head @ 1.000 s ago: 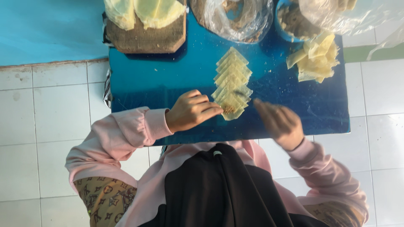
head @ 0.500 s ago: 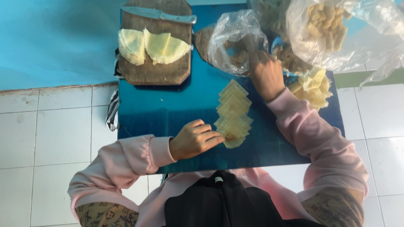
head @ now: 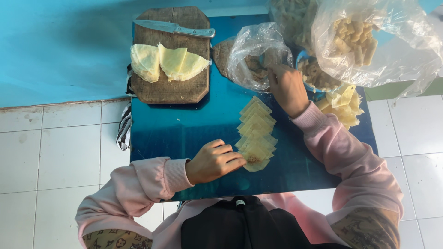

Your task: The person folds thin pastry sheets one at a time into an overlapping fan-shaped stack on a blue table. They then take filling from a bowl, place it onto the stacked sheets, and fold the sheets over the filling to form filled pastries.

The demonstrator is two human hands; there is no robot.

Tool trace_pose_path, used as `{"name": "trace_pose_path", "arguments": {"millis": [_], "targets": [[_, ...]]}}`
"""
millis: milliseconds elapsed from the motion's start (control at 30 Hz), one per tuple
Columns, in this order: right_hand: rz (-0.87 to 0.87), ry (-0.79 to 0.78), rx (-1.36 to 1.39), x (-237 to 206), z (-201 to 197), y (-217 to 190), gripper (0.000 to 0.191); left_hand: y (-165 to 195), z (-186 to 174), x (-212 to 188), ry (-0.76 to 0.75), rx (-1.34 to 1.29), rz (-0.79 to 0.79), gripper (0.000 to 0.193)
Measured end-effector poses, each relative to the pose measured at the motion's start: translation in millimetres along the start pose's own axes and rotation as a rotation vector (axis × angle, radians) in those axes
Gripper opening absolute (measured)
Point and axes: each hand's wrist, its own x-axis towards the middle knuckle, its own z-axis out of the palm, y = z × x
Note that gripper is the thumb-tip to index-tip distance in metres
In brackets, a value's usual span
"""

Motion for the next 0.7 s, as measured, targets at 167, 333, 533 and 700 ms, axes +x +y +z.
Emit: {"name": "trace_pose_path", "arguments": {"millis": [167,333,533,700], "targets": [[-0.019,0.053,0.054,-3.4,-13.6,-11.3,0.014,-2.1,-5.8,4.1,0.010,0.001,0.016,0.013],[-0.002,0.046,0.079,-28.9,-49.1,-32.6,0.014,-2.2,-12.3,8.7,0.047,-0.010,0.000,0.012],[0.212,-0.172,0.276,-91.0,-86.9,-59.3,0.018,-5.7,-12.9,8.3,0.043,-0.057,-0.033,0.010],[0.159,-0.250,0.291,-128.6,-83.0,-69.9,0.020,-9.8,-13.3,8.0,0.049,-0.051,-0.052,0.011]]}}
